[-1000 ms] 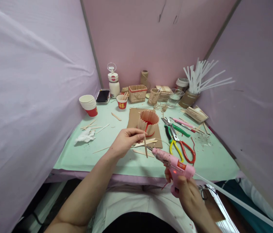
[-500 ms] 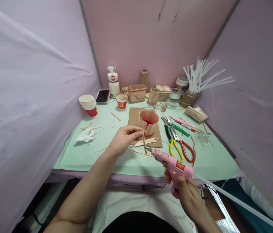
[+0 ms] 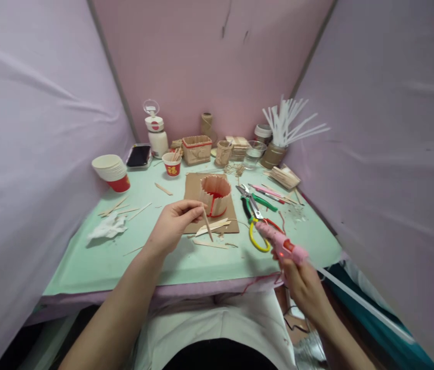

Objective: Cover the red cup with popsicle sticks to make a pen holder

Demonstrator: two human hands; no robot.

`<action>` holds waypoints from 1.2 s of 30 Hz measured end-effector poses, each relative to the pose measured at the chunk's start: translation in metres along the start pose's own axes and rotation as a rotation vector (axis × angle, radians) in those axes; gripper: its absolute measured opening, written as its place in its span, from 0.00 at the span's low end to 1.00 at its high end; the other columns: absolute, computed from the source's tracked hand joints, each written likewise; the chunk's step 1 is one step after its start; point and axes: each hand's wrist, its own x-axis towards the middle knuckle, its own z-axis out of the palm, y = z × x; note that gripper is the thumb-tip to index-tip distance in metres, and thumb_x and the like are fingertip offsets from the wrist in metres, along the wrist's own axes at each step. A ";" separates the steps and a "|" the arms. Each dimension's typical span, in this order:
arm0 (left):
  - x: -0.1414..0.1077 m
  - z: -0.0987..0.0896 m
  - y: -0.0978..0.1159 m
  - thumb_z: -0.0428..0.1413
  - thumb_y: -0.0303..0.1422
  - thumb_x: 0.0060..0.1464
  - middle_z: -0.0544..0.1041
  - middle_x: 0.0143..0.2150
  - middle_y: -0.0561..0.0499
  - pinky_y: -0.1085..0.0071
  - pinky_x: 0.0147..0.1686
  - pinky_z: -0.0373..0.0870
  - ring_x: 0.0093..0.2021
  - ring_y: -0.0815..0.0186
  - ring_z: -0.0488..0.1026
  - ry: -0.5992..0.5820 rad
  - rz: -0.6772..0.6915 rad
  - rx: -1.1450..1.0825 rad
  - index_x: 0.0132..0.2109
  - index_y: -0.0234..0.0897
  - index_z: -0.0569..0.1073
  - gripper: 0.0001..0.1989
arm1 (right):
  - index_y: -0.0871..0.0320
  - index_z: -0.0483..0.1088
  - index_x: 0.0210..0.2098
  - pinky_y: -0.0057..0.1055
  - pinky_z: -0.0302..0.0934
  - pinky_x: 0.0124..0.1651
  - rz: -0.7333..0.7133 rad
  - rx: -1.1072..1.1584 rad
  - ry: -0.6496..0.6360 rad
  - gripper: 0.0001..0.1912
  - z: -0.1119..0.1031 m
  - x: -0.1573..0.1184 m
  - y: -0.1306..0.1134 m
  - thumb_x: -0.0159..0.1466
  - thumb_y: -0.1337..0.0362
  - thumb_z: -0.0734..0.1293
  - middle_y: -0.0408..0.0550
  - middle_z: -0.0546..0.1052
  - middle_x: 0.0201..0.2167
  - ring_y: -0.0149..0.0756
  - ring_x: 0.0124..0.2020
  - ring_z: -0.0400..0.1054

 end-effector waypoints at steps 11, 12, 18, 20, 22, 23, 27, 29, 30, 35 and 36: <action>0.012 0.011 0.003 0.58 0.35 0.48 0.80 0.32 0.50 0.70 0.38 0.70 0.34 0.65 0.74 0.013 0.140 0.270 0.35 0.36 0.78 0.09 | 0.70 0.69 0.42 0.46 0.57 0.39 0.171 -1.070 0.026 0.20 -0.058 0.072 0.096 0.65 0.57 0.57 0.70 0.70 0.39 0.57 0.41 0.63; 0.013 0.011 0.002 0.58 0.35 0.49 0.80 0.33 0.49 0.69 0.39 0.70 0.35 0.64 0.74 0.015 0.154 0.295 0.35 0.36 0.78 0.09 | 0.69 0.70 0.42 0.47 0.57 0.39 0.211 -1.066 0.000 0.21 -0.059 0.073 0.094 0.65 0.56 0.57 0.70 0.70 0.40 0.59 0.42 0.63; 0.015 0.014 -0.010 0.55 0.31 0.51 0.77 0.36 0.50 0.70 0.42 0.69 0.37 0.67 0.74 -0.063 0.279 0.292 0.49 0.35 0.72 0.16 | 0.58 0.72 0.44 0.46 0.56 0.45 -0.022 -0.708 0.156 0.16 -0.052 0.085 0.006 0.65 0.58 0.59 0.59 0.73 0.45 0.52 0.46 0.65; 0.015 0.017 -0.011 0.53 0.29 0.53 0.76 0.34 0.52 0.71 0.41 0.69 0.36 0.68 0.73 -0.085 0.331 0.314 0.53 0.36 0.67 0.19 | 0.56 0.73 0.38 0.39 0.57 0.45 -0.294 -0.398 0.047 0.12 -0.040 0.092 -0.040 0.64 0.57 0.60 0.52 0.75 0.38 0.43 0.41 0.67; 0.014 0.018 -0.010 0.51 0.28 0.53 0.75 0.34 0.53 0.72 0.42 0.68 0.36 0.69 0.73 -0.093 0.368 0.373 0.55 0.37 0.65 0.21 | 0.55 0.73 0.35 0.36 0.55 0.45 -0.445 -0.255 -0.039 0.10 -0.023 0.101 -0.080 0.64 0.58 0.62 0.48 0.75 0.36 0.38 0.39 0.67; 0.013 0.018 -0.009 0.51 0.28 0.54 0.75 0.34 0.53 0.72 0.42 0.68 0.36 0.69 0.73 -0.097 0.382 0.403 0.56 0.37 0.64 0.21 | 0.54 0.73 0.34 0.35 0.53 0.44 -0.491 -0.264 -0.058 0.09 -0.014 0.105 -0.096 0.64 0.59 0.62 0.47 0.75 0.35 0.38 0.40 0.66; 0.013 0.014 -0.007 0.50 0.29 0.55 0.76 0.36 0.52 0.70 0.44 0.67 0.39 0.68 0.74 -0.101 0.419 0.476 0.57 0.38 0.61 0.21 | 0.52 0.75 0.32 0.36 0.46 0.43 -0.602 -0.397 -0.116 0.07 0.017 0.123 -0.122 0.64 0.62 0.65 0.45 0.75 0.35 0.39 0.41 0.63; 0.014 0.012 -0.008 0.50 0.29 0.56 0.77 0.38 0.51 0.70 0.45 0.67 0.40 0.67 0.74 -0.089 0.434 0.501 0.57 0.38 0.61 0.21 | 0.52 0.75 0.32 0.36 0.45 0.43 -0.641 -0.447 -0.140 0.06 0.026 0.128 -0.123 0.64 0.62 0.65 0.45 0.75 0.34 0.39 0.40 0.61; 0.015 0.011 -0.009 0.50 0.29 0.56 0.77 0.39 0.50 0.69 0.45 0.67 0.41 0.67 0.74 -0.084 0.438 0.511 0.57 0.38 0.62 0.21 | 0.52 0.75 0.33 0.36 0.44 0.43 -0.656 -0.470 -0.152 0.06 0.030 0.130 -0.123 0.64 0.62 0.65 0.45 0.75 0.34 0.39 0.40 0.61; 0.018 0.006 -0.014 0.51 0.28 0.55 0.78 0.40 0.51 0.69 0.47 0.67 0.43 0.66 0.74 -0.078 0.432 0.496 0.57 0.39 0.63 0.21 | 0.56 0.73 0.33 0.35 0.43 0.40 -0.693 -0.606 -0.194 0.09 0.036 0.133 -0.129 0.65 0.63 0.62 0.46 0.74 0.34 0.38 0.39 0.60; 0.019 0.005 -0.015 0.50 0.27 0.55 0.78 0.41 0.51 0.69 0.48 0.67 0.43 0.67 0.74 -0.068 0.432 0.481 0.57 0.40 0.63 0.22 | 0.57 0.73 0.32 0.35 0.42 0.40 -0.698 -0.630 -0.186 0.09 0.036 0.133 -0.131 0.65 0.63 0.62 0.47 0.74 0.34 0.38 0.39 0.60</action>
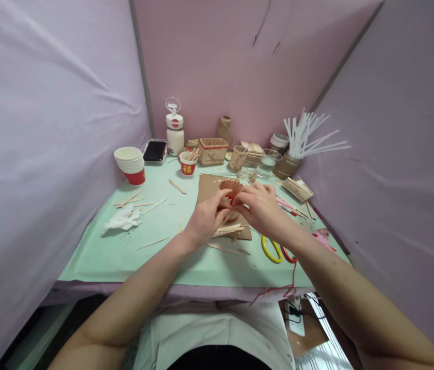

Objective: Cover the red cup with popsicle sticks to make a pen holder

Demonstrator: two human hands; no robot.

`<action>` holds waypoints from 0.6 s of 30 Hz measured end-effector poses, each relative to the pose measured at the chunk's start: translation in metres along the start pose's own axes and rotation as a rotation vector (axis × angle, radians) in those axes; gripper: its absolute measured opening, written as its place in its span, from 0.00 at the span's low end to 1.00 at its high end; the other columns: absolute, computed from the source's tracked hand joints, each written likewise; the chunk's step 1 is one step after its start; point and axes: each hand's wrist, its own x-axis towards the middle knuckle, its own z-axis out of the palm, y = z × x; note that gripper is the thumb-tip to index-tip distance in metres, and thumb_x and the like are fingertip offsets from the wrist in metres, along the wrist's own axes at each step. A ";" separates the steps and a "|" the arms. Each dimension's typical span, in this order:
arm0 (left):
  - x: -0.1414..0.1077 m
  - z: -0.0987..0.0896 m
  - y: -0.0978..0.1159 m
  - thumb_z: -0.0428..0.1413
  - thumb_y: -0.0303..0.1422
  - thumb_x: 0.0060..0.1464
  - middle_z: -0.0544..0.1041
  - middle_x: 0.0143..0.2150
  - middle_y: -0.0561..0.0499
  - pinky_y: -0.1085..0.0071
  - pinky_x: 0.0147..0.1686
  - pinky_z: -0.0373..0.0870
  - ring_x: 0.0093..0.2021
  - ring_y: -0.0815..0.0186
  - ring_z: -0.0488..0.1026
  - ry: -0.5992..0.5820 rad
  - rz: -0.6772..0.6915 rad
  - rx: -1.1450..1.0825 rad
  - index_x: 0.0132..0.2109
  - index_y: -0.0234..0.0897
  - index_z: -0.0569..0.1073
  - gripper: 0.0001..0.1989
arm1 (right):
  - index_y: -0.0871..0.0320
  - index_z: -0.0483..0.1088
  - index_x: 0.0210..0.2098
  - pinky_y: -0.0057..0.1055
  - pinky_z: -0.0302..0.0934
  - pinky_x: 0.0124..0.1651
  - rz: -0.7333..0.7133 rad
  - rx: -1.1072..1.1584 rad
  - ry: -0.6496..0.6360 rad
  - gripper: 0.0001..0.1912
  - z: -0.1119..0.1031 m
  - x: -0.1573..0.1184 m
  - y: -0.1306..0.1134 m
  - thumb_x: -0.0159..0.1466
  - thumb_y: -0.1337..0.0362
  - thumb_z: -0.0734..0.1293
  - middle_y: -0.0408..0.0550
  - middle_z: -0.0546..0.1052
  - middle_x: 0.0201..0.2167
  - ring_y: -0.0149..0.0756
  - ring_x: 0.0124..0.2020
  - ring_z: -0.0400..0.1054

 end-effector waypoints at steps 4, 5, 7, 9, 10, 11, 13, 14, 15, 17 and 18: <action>0.001 -0.006 -0.012 0.51 0.27 0.55 0.78 0.41 0.51 0.70 0.48 0.67 0.42 0.67 0.74 0.150 -0.022 -0.011 0.57 0.39 0.65 0.21 | 0.57 0.72 0.30 0.38 0.41 0.42 0.004 -0.068 0.026 0.10 0.002 0.006 -0.002 0.66 0.64 0.61 0.48 0.74 0.34 0.39 0.40 0.58; 0.002 -0.007 -0.015 0.51 0.27 0.55 0.78 0.40 0.50 0.70 0.47 0.67 0.42 0.67 0.74 0.191 -0.030 -0.001 0.55 0.39 0.66 0.20 | 0.57 0.72 0.30 0.38 0.41 0.43 0.007 -0.074 0.025 0.10 0.003 0.007 -0.002 0.65 0.65 0.61 0.48 0.74 0.34 0.40 0.40 0.58; 0.003 -0.010 -0.022 0.51 0.26 0.55 0.78 0.40 0.49 0.69 0.45 0.68 0.40 0.66 0.74 0.237 -0.042 0.023 0.52 0.37 0.69 0.17 | 0.57 0.72 0.29 0.39 0.41 0.44 0.013 -0.083 0.013 0.10 0.008 0.008 -0.003 0.65 0.65 0.61 0.48 0.74 0.33 0.40 0.41 0.58; 0.003 -0.012 -0.027 0.50 0.26 0.55 0.78 0.41 0.48 0.69 0.44 0.69 0.40 0.66 0.74 0.248 -0.049 0.048 0.50 0.37 0.71 0.15 | 0.58 0.72 0.29 0.39 0.41 0.44 0.022 -0.098 -0.002 0.11 0.013 0.009 -0.004 0.65 0.66 0.61 0.48 0.74 0.33 0.40 0.41 0.58; 0.003 -0.013 -0.029 0.50 0.26 0.55 0.77 0.42 0.47 0.69 0.44 0.69 0.41 0.65 0.74 0.250 -0.054 0.059 0.49 0.37 0.71 0.15 | 0.58 0.71 0.28 0.39 0.41 0.44 0.024 -0.108 -0.009 0.11 0.015 0.009 -0.004 0.65 0.66 0.61 0.48 0.74 0.33 0.40 0.41 0.57; 0.003 -0.013 -0.030 0.50 0.26 0.55 0.77 0.43 0.47 0.69 0.43 0.69 0.42 0.65 0.74 0.254 -0.060 0.067 0.48 0.37 0.72 0.14 | 0.58 0.71 0.28 0.39 0.41 0.44 0.025 -0.119 -0.013 0.11 0.016 0.008 -0.004 0.65 0.66 0.61 0.48 0.74 0.33 0.40 0.41 0.57; 0.003 -0.014 -0.031 0.51 0.27 0.55 0.78 0.43 0.47 0.69 0.43 0.69 0.43 0.65 0.74 0.266 -0.070 0.071 0.47 0.37 0.73 0.13 | 0.58 0.71 0.28 0.39 0.41 0.43 0.026 -0.143 -0.021 0.11 0.019 0.008 -0.004 0.65 0.66 0.61 0.48 0.74 0.33 0.40 0.41 0.57; 0.003 -0.014 -0.032 0.51 0.27 0.55 0.78 0.43 0.47 0.69 0.43 0.69 0.43 0.65 0.74 0.273 -0.073 0.069 0.47 0.37 0.73 0.13 | 0.58 0.71 0.28 0.39 0.41 0.43 0.026 -0.154 -0.024 0.11 0.020 0.008 -0.004 0.65 0.66 0.61 0.48 0.74 0.33 0.40 0.40 0.57; 0.003 -0.014 -0.032 0.51 0.27 0.55 0.78 0.43 0.47 0.69 0.43 0.69 0.43 0.65 0.74 0.280 -0.076 0.067 0.47 0.37 0.73 0.13 | 0.58 0.71 0.28 0.39 0.42 0.43 0.025 -0.163 -0.025 0.11 0.021 0.007 -0.004 0.65 0.66 0.60 0.49 0.73 0.33 0.40 0.40 0.57; 0.003 -0.015 -0.032 0.51 0.27 0.55 0.78 0.43 0.47 0.69 0.43 0.70 0.43 0.65 0.74 0.287 -0.078 0.065 0.46 0.37 0.73 0.12 | 0.58 0.71 0.29 0.39 0.42 0.43 0.022 -0.168 -0.023 0.11 0.022 0.007 -0.004 0.65 0.66 0.60 0.49 0.73 0.33 0.41 0.41 0.58; 0.003 -0.015 -0.033 0.51 0.27 0.55 0.78 0.43 0.47 0.69 0.42 0.70 0.43 0.65 0.74 0.287 -0.079 0.064 0.46 0.37 0.73 0.12 | 0.58 0.71 0.29 0.39 0.42 0.43 0.022 -0.166 -0.020 0.11 0.023 0.006 -0.004 0.65 0.66 0.60 0.49 0.73 0.32 0.41 0.41 0.57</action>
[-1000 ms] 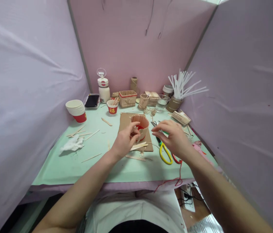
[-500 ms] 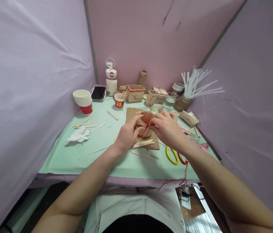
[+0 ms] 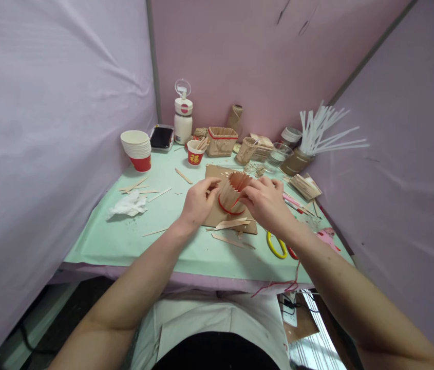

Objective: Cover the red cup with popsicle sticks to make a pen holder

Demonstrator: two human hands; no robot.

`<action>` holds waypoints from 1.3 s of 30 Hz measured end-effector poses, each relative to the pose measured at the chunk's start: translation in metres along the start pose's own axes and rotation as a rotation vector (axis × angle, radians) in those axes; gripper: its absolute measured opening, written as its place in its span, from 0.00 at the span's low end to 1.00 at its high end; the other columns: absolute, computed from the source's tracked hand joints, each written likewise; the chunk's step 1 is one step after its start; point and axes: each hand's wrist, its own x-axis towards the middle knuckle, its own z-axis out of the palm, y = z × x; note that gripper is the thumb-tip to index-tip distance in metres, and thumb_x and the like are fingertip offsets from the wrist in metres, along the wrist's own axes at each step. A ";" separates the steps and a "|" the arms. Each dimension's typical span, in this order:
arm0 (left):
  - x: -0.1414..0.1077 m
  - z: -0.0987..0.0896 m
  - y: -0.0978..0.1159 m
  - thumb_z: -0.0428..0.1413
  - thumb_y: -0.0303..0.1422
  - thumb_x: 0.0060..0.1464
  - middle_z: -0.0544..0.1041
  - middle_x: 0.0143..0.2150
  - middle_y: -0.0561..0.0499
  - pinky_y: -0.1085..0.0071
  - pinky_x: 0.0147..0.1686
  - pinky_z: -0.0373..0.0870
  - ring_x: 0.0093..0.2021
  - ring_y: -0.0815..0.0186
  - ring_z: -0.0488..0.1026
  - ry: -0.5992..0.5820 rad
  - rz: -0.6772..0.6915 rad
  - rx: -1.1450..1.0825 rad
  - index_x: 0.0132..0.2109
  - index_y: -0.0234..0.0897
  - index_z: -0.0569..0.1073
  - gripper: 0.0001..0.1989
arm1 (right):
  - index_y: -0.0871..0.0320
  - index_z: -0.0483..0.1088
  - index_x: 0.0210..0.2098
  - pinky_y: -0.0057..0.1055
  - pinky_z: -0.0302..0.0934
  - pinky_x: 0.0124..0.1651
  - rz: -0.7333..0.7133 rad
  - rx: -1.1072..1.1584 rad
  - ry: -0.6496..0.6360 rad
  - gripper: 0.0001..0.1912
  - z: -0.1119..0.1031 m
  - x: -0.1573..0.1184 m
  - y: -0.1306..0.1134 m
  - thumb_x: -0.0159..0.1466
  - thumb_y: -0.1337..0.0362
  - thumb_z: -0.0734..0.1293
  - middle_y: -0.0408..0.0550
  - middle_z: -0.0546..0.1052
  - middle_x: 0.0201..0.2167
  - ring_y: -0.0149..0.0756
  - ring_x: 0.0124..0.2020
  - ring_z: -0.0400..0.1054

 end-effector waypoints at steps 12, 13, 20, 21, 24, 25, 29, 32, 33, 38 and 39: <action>-0.001 0.000 0.000 0.51 0.27 0.54 0.78 0.42 0.48 0.71 0.41 0.69 0.42 0.65 0.73 -0.016 0.017 0.025 0.42 0.37 0.75 0.11 | 0.58 0.73 0.30 0.40 0.41 0.44 0.041 0.057 -0.010 0.11 0.002 -0.002 -0.002 0.65 0.66 0.61 0.48 0.73 0.33 0.40 0.40 0.57; -0.001 -0.001 0.000 0.51 0.27 0.55 0.78 0.42 0.48 0.71 0.41 0.69 0.42 0.65 0.73 -0.019 0.020 0.031 0.41 0.37 0.75 0.10 | 0.57 0.73 0.30 0.39 0.41 0.44 0.045 0.060 -0.013 0.11 0.003 -0.002 -0.002 0.65 0.65 0.60 0.48 0.73 0.33 0.40 0.40 0.57; -0.001 0.000 -0.001 0.51 0.26 0.55 0.78 0.40 0.49 0.70 0.40 0.69 0.41 0.65 0.73 -0.022 0.062 0.054 0.39 0.37 0.75 0.09 | 0.57 0.73 0.30 0.39 0.41 0.42 0.034 0.042 0.019 0.12 0.008 -0.004 0.001 0.66 0.64 0.60 0.48 0.72 0.32 0.40 0.39 0.57; -0.001 0.001 -0.001 0.51 0.26 0.55 0.78 0.40 0.49 0.70 0.40 0.69 0.41 0.66 0.73 -0.023 0.068 0.059 0.39 0.37 0.75 0.09 | 0.57 0.73 0.30 0.39 0.41 0.43 0.024 0.035 0.050 0.11 0.010 -0.004 0.002 0.66 0.64 0.61 0.47 0.72 0.31 0.40 0.39 0.57; -0.002 0.002 0.000 0.51 0.26 0.55 0.77 0.39 0.50 0.70 0.39 0.69 0.40 0.66 0.72 -0.044 0.112 0.081 0.40 0.38 0.74 0.09 | 0.56 0.73 0.29 0.40 0.42 0.45 -0.019 -0.015 0.164 0.11 0.017 -0.007 0.005 0.65 0.64 0.63 0.46 0.72 0.29 0.39 0.38 0.57; -0.003 0.002 0.000 0.51 0.25 0.55 0.77 0.38 0.50 0.70 0.40 0.70 0.40 0.66 0.72 -0.056 0.138 0.087 0.40 0.38 0.74 0.09 | 0.56 0.73 0.29 0.40 0.42 0.45 -0.036 -0.035 0.199 0.10 0.020 -0.008 0.006 0.65 0.64 0.63 0.46 0.73 0.29 0.38 0.38 0.58; -0.005 0.004 0.003 0.51 0.24 0.56 0.72 0.41 0.49 0.69 0.44 0.70 0.42 0.66 0.71 -0.098 0.215 0.103 0.45 0.37 0.73 0.12 | 0.55 0.74 0.37 0.38 0.44 0.47 -0.098 -0.072 0.314 0.09 0.030 -0.017 0.008 0.66 0.67 0.61 0.46 0.75 0.33 0.37 0.39 0.59; -0.004 0.007 0.005 0.52 0.26 0.55 0.69 0.43 0.47 0.66 0.49 0.68 0.45 0.64 0.68 -0.118 0.249 0.162 0.48 0.37 0.73 0.13 | 0.55 0.73 0.43 0.37 0.46 0.47 -0.123 -0.086 0.360 0.12 0.035 -0.025 0.010 0.66 0.71 0.60 0.48 0.76 0.38 0.38 0.41 0.59; -0.004 0.008 0.006 0.53 0.27 0.55 0.68 0.45 0.46 0.64 0.51 0.66 0.47 0.62 0.67 -0.122 0.262 0.196 0.48 0.37 0.72 0.14 | 0.55 0.72 0.45 0.37 0.47 0.47 -0.126 -0.093 0.364 0.13 0.037 -0.028 0.010 0.65 0.71 0.60 0.48 0.76 0.39 0.39 0.42 0.59; 0.007 0.013 0.012 0.58 0.29 0.49 0.62 0.58 0.42 0.53 0.57 0.59 0.57 0.53 0.57 -0.170 0.277 0.383 0.55 0.39 0.68 0.24 | 0.55 0.68 0.54 0.38 0.50 0.47 -0.124 -0.129 0.341 0.18 0.046 -0.037 0.012 0.65 0.71 0.60 0.51 0.75 0.44 0.41 0.43 0.59; 0.010 0.014 0.014 0.58 0.29 0.48 0.60 0.60 0.43 0.51 0.57 0.57 0.59 0.52 0.55 -0.195 0.276 0.415 0.55 0.40 0.67 0.25 | 0.55 0.67 0.55 0.38 0.50 0.47 -0.118 -0.131 0.338 0.19 0.048 -0.038 0.012 0.65 0.71 0.59 0.52 0.74 0.44 0.42 0.44 0.59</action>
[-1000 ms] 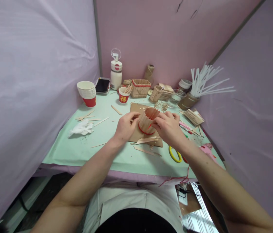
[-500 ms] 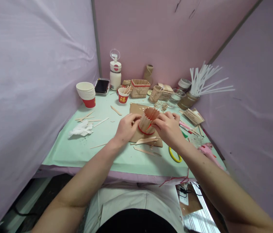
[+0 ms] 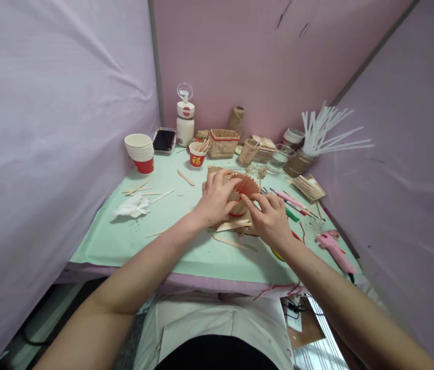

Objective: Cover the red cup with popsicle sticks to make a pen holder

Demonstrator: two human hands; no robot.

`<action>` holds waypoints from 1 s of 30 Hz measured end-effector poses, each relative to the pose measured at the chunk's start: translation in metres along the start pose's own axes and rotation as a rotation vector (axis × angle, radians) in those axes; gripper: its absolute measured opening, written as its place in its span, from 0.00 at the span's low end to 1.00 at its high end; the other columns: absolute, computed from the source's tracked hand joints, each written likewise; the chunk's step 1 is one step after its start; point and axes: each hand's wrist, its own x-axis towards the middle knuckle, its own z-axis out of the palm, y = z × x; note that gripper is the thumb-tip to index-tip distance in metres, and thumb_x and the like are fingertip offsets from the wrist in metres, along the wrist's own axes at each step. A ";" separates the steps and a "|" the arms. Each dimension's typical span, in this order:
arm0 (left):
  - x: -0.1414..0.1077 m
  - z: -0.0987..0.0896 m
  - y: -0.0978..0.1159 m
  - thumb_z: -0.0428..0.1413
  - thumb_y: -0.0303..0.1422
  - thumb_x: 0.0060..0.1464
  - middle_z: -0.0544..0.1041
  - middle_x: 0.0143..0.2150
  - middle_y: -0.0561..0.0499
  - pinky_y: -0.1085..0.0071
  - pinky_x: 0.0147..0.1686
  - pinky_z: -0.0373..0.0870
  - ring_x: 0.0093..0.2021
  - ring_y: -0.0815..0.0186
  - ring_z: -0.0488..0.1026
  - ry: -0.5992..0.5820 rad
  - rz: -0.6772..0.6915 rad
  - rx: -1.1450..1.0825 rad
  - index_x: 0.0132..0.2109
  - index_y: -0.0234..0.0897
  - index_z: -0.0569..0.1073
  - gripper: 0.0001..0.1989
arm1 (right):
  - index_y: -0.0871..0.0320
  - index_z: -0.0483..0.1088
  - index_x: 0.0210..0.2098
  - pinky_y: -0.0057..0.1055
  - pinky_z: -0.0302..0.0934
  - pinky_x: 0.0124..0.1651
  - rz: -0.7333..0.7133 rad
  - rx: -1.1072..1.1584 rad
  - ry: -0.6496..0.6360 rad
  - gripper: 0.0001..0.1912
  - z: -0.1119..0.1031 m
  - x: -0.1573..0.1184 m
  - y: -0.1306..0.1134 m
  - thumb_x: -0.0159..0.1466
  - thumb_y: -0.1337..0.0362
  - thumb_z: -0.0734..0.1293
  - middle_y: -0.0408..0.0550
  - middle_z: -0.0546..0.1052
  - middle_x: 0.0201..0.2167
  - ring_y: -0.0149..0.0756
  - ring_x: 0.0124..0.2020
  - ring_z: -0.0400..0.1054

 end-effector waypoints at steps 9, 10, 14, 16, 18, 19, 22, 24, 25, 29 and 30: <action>0.031 0.000 -0.009 0.55 0.32 0.49 0.51 0.68 0.47 0.41 0.60 0.43 0.68 0.46 0.41 -0.272 0.056 0.039 0.39 0.41 0.76 0.09 | 0.52 0.62 0.60 0.40 0.54 0.51 0.042 -0.014 -0.057 0.25 0.007 -0.008 0.002 0.64 0.71 0.60 0.56 0.67 0.51 0.45 0.47 0.58; 0.033 0.001 -0.010 0.55 0.33 0.49 0.50 0.69 0.48 0.41 0.60 0.42 0.68 0.45 0.40 -0.295 0.058 0.030 0.39 0.41 0.76 0.09 | 0.51 0.62 0.61 0.41 0.54 0.51 0.043 -0.021 -0.058 0.25 0.008 -0.009 0.003 0.64 0.70 0.60 0.56 0.67 0.51 0.45 0.47 0.58; 0.036 0.006 -0.014 0.55 0.32 0.49 0.51 0.69 0.51 0.41 0.61 0.42 0.68 0.46 0.40 -0.341 0.074 0.010 0.36 0.41 0.78 0.07 | 0.50 0.62 0.60 0.40 0.55 0.51 0.039 -0.033 -0.052 0.26 0.007 -0.010 0.004 0.63 0.69 0.62 0.55 0.67 0.50 0.45 0.48 0.58; 0.036 0.008 -0.015 0.55 0.32 0.49 0.52 0.68 0.52 0.42 0.61 0.42 0.68 0.46 0.42 -0.346 0.077 0.005 0.35 0.41 0.78 0.07 | 0.50 0.63 0.60 0.41 0.55 0.51 0.042 -0.015 -0.043 0.25 0.005 -0.009 0.003 0.63 0.70 0.62 0.55 0.67 0.50 0.46 0.48 0.58; 0.037 0.008 -0.016 0.56 0.31 0.49 0.53 0.68 0.52 0.42 0.61 0.43 0.68 0.47 0.42 -0.352 0.081 0.001 0.35 0.41 0.78 0.07 | 0.50 0.65 0.58 0.41 0.56 0.51 0.056 0.032 -0.021 0.24 0.003 -0.006 0.002 0.63 0.71 0.62 0.55 0.68 0.50 0.45 0.48 0.58; 0.037 0.008 -0.016 0.56 0.30 0.48 0.53 0.69 0.52 0.42 0.61 0.43 0.68 0.47 0.42 -0.358 0.085 0.000 0.35 0.41 0.78 0.07 | 0.51 0.66 0.57 0.42 0.56 0.51 0.075 0.067 -0.002 0.23 0.001 -0.005 0.003 0.63 0.71 0.62 0.55 0.68 0.49 0.45 0.47 0.58; 0.039 0.007 -0.015 0.57 0.29 0.47 0.53 0.69 0.54 0.42 0.61 0.43 0.68 0.47 0.43 -0.375 0.087 -0.009 0.33 0.41 0.78 0.06 | 0.54 0.70 0.51 0.42 0.56 0.50 0.181 0.199 0.063 0.18 -0.006 0.003 0.006 0.64 0.71 0.60 0.54 0.70 0.46 0.43 0.46 0.60; 0.040 0.006 -0.014 0.58 0.30 0.46 0.54 0.68 0.54 0.42 0.61 0.44 0.67 0.48 0.44 -0.381 0.083 -0.017 0.33 0.41 0.78 0.05 | 0.55 0.72 0.46 0.42 0.56 0.49 0.252 0.294 0.052 0.13 -0.009 0.009 0.009 0.65 0.67 0.61 0.53 0.71 0.44 0.43 0.46 0.60; 0.041 0.005 -0.014 0.58 0.30 0.46 0.54 0.68 0.54 0.42 0.61 0.44 0.67 0.48 0.45 -0.385 0.088 -0.020 0.33 0.41 0.78 0.05 | 0.54 0.72 0.44 0.42 0.55 0.49 0.281 0.340 0.023 0.10 -0.011 0.013 0.011 0.64 0.65 0.62 0.52 0.72 0.43 0.44 0.46 0.61; 0.043 0.005 -0.013 0.59 0.32 0.47 0.57 0.67 0.52 0.44 0.61 0.46 0.66 0.48 0.48 -0.406 0.136 -0.023 0.32 0.40 0.78 0.04 | 0.53 0.72 0.37 0.43 0.53 0.47 0.377 0.488 -0.150 0.06 -0.015 0.028 0.012 0.62 0.60 0.65 0.49 0.74 0.40 0.45 0.45 0.62; 0.044 0.005 -0.013 0.59 0.33 0.47 0.58 0.66 0.52 0.44 0.61 0.46 0.66 0.49 0.48 -0.407 0.146 -0.023 0.31 0.40 0.78 0.04 | 0.53 0.71 0.35 0.42 0.52 0.46 0.390 0.510 -0.182 0.06 -0.015 0.031 0.011 0.62 0.60 0.64 0.49 0.75 0.39 0.45 0.45 0.62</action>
